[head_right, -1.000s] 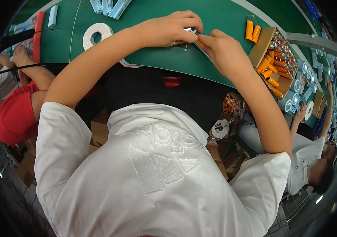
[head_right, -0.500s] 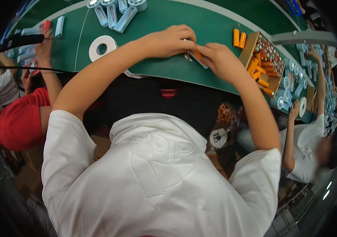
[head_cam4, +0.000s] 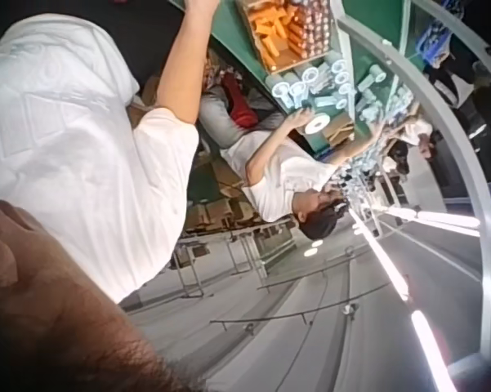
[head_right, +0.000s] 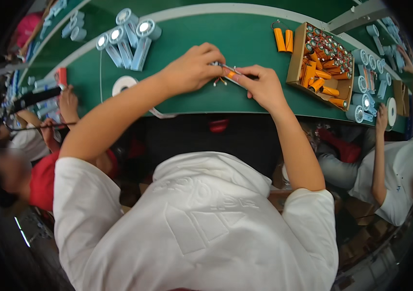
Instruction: Applying adhesive tape to small orange electronic components at a factory assembly line.
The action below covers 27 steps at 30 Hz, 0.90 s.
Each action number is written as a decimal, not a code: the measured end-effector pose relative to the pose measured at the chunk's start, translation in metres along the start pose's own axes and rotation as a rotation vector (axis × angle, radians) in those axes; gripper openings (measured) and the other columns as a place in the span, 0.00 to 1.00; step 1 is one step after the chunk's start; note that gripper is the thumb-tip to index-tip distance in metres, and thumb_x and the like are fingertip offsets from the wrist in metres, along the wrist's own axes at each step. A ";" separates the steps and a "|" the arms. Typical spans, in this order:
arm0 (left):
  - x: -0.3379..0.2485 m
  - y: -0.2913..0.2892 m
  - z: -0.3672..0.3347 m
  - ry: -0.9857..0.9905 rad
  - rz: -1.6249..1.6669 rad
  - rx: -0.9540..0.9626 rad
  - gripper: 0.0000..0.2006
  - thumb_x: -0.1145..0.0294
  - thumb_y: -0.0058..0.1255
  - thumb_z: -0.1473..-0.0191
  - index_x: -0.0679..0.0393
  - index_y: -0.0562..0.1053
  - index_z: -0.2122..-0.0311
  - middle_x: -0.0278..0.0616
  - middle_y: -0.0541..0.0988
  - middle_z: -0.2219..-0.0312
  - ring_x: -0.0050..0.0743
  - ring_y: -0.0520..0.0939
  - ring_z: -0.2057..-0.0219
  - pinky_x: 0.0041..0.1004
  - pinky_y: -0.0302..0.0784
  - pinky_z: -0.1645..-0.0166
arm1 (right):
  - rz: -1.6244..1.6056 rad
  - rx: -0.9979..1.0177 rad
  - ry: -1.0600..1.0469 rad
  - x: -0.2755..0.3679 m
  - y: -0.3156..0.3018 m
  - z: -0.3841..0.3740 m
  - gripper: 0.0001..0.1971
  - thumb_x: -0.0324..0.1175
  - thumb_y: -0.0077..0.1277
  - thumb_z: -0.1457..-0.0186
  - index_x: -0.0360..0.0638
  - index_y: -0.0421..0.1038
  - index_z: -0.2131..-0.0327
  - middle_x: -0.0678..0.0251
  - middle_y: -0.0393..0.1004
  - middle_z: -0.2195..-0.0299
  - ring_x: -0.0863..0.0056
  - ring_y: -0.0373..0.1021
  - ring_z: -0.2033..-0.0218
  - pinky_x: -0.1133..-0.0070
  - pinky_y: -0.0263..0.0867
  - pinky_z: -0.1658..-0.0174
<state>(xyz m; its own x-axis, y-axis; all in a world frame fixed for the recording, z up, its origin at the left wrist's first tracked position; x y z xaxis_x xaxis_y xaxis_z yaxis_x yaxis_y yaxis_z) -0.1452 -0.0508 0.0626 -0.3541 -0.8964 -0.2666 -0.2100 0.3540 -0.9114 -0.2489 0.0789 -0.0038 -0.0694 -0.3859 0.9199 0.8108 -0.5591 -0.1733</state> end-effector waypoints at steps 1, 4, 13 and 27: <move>-0.003 -0.002 -0.002 0.041 -0.024 0.014 0.12 0.73 0.60 0.48 0.49 0.81 0.57 0.33 0.76 0.54 0.39 0.75 0.50 0.35 0.73 0.48 | -0.026 -0.031 -0.027 -0.001 -0.003 -0.003 0.13 0.31 0.64 0.42 0.32 0.83 0.57 0.66 0.79 0.71 0.83 0.65 0.83 0.88 0.62 0.79; -0.002 0.006 0.002 0.008 0.037 -0.014 0.12 0.71 0.59 0.48 0.48 0.80 0.57 0.30 0.79 0.53 0.39 0.75 0.50 0.36 0.74 0.47 | -0.023 0.063 0.025 -0.024 0.006 -0.012 0.12 0.29 0.64 0.43 0.34 0.83 0.57 0.65 0.81 0.68 0.83 0.65 0.82 0.87 0.63 0.79; 0.026 -0.046 -0.031 0.179 -0.228 -0.123 0.15 0.75 0.61 0.50 0.49 0.81 0.55 0.30 0.83 0.55 0.37 0.78 0.55 0.36 0.77 0.48 | 0.111 -0.365 -0.656 0.026 0.001 0.052 0.27 0.29 0.63 0.45 0.46 0.70 0.41 0.65 0.71 0.45 0.75 0.74 0.70 0.79 0.72 0.68; 0.130 -0.024 -0.119 -0.479 -0.562 -0.413 0.24 0.55 0.64 0.47 0.57 0.77 0.48 0.51 0.77 0.47 0.50 0.74 0.48 0.47 0.66 0.41 | 0.340 -0.423 -0.734 0.032 -0.014 0.054 0.16 0.36 0.63 0.44 0.49 0.72 0.53 0.69 0.72 0.59 0.70 0.75 0.69 0.77 0.73 0.66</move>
<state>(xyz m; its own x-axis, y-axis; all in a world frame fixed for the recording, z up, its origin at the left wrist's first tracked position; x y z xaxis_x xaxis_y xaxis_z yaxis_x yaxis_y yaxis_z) -0.2950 -0.1443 0.0871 0.3076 -0.9515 0.0032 -0.5882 -0.1928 -0.7854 -0.2308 0.1144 0.0471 0.6386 -0.0961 0.7635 0.4296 -0.7787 -0.4573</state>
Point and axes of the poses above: each hand's wrist, its own z-axis away from the middle knuckle, its own y-axis out of the palm, x = y × z, the point moved 9 cm from there along -z, towards the middle knuckle
